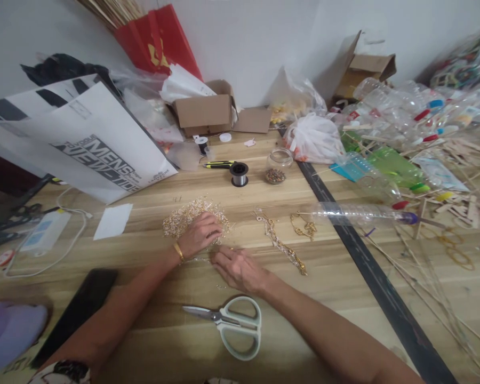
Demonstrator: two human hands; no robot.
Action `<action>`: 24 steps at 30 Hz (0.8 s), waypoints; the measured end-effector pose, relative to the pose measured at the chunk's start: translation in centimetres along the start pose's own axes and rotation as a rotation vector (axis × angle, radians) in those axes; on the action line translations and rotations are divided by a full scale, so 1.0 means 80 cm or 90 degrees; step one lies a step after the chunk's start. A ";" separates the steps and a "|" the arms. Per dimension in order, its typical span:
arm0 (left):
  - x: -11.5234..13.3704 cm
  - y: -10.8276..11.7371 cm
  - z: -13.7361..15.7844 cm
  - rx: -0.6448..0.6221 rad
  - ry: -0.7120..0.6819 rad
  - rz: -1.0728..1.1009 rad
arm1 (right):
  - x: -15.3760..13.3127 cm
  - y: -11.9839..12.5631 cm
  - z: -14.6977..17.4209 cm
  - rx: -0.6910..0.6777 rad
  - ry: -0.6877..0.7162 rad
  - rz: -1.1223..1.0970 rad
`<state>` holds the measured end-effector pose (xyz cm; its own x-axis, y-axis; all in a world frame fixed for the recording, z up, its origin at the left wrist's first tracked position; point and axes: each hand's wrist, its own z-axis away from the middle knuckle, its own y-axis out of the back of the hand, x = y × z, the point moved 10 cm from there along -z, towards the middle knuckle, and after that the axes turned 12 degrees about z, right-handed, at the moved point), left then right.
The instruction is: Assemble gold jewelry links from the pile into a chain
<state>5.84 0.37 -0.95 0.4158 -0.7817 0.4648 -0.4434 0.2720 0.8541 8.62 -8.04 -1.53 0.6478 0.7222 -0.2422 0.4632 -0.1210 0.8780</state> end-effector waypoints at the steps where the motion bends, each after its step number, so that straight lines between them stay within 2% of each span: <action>1: -0.001 0.002 0.002 0.001 0.000 0.000 | 0.000 0.000 0.000 -0.002 -0.003 0.001; 8: -0.008 0.010 0.006 0.012 0.016 0.005 | 0.000 0.001 0.000 0.012 0.000 0.007; 15: -0.013 0.011 -0.014 0.031 0.011 -0.011 | -0.001 0.002 -0.002 0.004 0.009 0.021; 20: -0.014 0.004 -0.026 0.012 -0.005 -0.024 | -0.001 0.006 -0.002 0.010 0.004 0.028; 24: -0.018 0.003 -0.023 0.002 -0.004 -0.014 | -0.002 0.009 -0.003 0.015 0.006 0.039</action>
<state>6.58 2.60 -1.03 0.4206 -0.7912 0.4441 -0.4370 0.2523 0.8634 8.72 -8.10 -0.77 0.6700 0.7193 -0.1837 0.4367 -0.1817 0.8811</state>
